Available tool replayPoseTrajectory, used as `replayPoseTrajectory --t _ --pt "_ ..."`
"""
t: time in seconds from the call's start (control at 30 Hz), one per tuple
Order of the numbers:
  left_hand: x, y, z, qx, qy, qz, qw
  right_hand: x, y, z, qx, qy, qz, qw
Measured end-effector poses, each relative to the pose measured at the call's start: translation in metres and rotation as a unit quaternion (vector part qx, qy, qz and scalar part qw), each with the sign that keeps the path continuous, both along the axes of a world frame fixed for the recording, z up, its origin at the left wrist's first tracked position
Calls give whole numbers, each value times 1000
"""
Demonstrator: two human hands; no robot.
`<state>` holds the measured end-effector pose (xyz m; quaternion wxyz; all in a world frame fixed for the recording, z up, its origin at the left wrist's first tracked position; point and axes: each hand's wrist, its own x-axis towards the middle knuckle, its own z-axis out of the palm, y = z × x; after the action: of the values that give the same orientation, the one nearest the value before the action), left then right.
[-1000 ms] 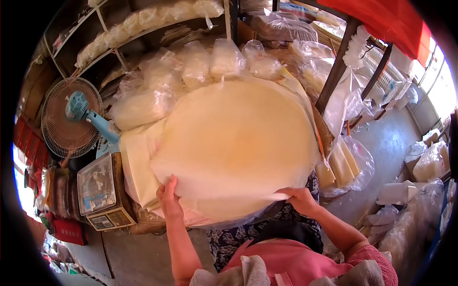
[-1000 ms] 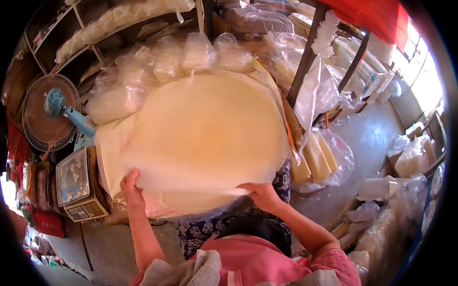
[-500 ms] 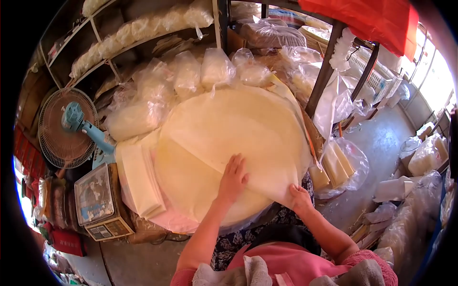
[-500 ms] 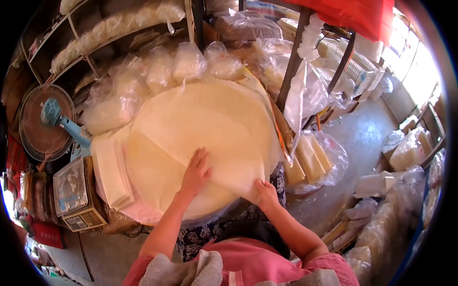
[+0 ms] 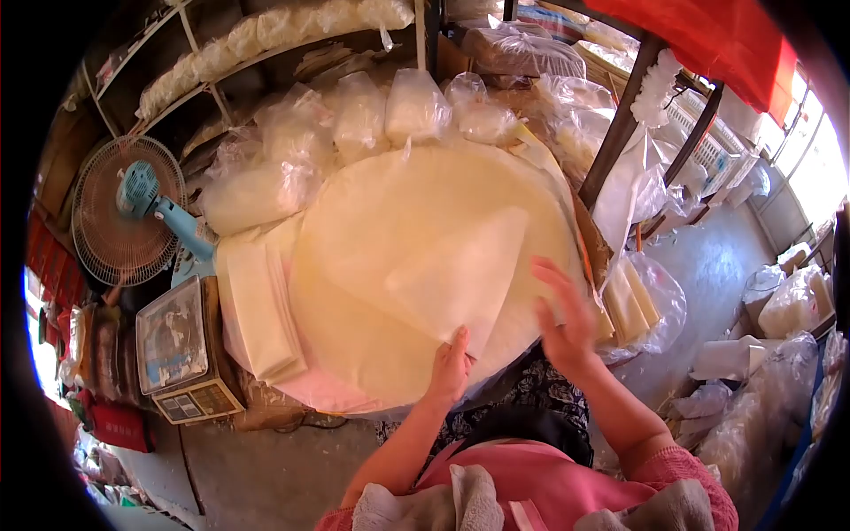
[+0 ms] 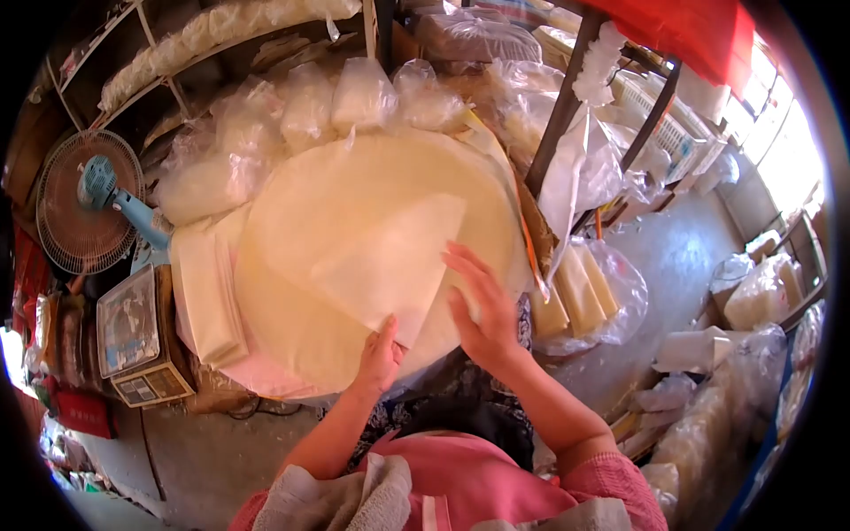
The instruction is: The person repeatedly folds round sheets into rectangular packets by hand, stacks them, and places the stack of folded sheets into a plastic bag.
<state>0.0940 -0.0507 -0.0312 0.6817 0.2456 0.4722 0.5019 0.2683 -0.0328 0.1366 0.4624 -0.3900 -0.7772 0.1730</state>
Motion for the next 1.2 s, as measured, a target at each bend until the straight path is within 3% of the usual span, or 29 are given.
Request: replayPoseTrajectory --t 0.03,0.1,0.2,0.3,0.37,0.43,0.5,0.53,0.63,0.7,0.8,0.9,0.93,1.03,1.07,1.13,1.17,1.2 --pt "4 -6 -12 -27 -119 42 992 -9 10 -25 -9 -64 -23 998" --pt "18 -18 7 -23 -246 138 959 -30 35 -86 -25 -191 -65 979" --pt "1 -29 26 -47 -152 53 986 -38 44 -140 16 -310 -82 947" --pt "-32 -42 41 -33 128 -109 985 -40 44 -142 19 -313 -86 946" --pt "-45 -41 39 127 377 -66 915 -37 45 -144 30 -316 -78 945" --pt "-56 -24 67 295 541 16 787 -35 46 -141 14 -340 -60 938" --pt "-72 1 76 361 654 -23 664 -29 57 -128 -27 -383 -39 923" --pt "-80 8 76 390 702 -41 594 -18 72 -137 -15 -329 -80 941" --pt "-102 9 41 318 681 -176 636 21 132 -183 -20 -137 -199 970" --pt "-103 8 44 318 683 -183 632 32 150 -194 -83 22 -277 957" --pt "-101 5 49 301 680 -195 640 -6 97 -114 -413 205 -193 866" --pt "-103 4 46 324 684 -170 631 -23 73 -133 -422 314 -77 847" --pt "-104 2 43 337 686 -155 625 -23 72 -111 -489 332 -48 805" --pt "-98 -19 41 269 477 -59 835 -24 69 -50 -530 397 136 737" --pt "-92 -28 42 255 451 -18 855 -29 66 -43 -464 348 155 800" --pt "-90 -37 14 60 301 -8 952 -51 61 -34 -316 235 189 900" --pt "-89 -37 3 -38 217 -1 975 -60 63 -48 -226 74 129 963" --pt "-87 -37 6 -34 153 33 987 -68 68 -77 -127 -91 64 986"
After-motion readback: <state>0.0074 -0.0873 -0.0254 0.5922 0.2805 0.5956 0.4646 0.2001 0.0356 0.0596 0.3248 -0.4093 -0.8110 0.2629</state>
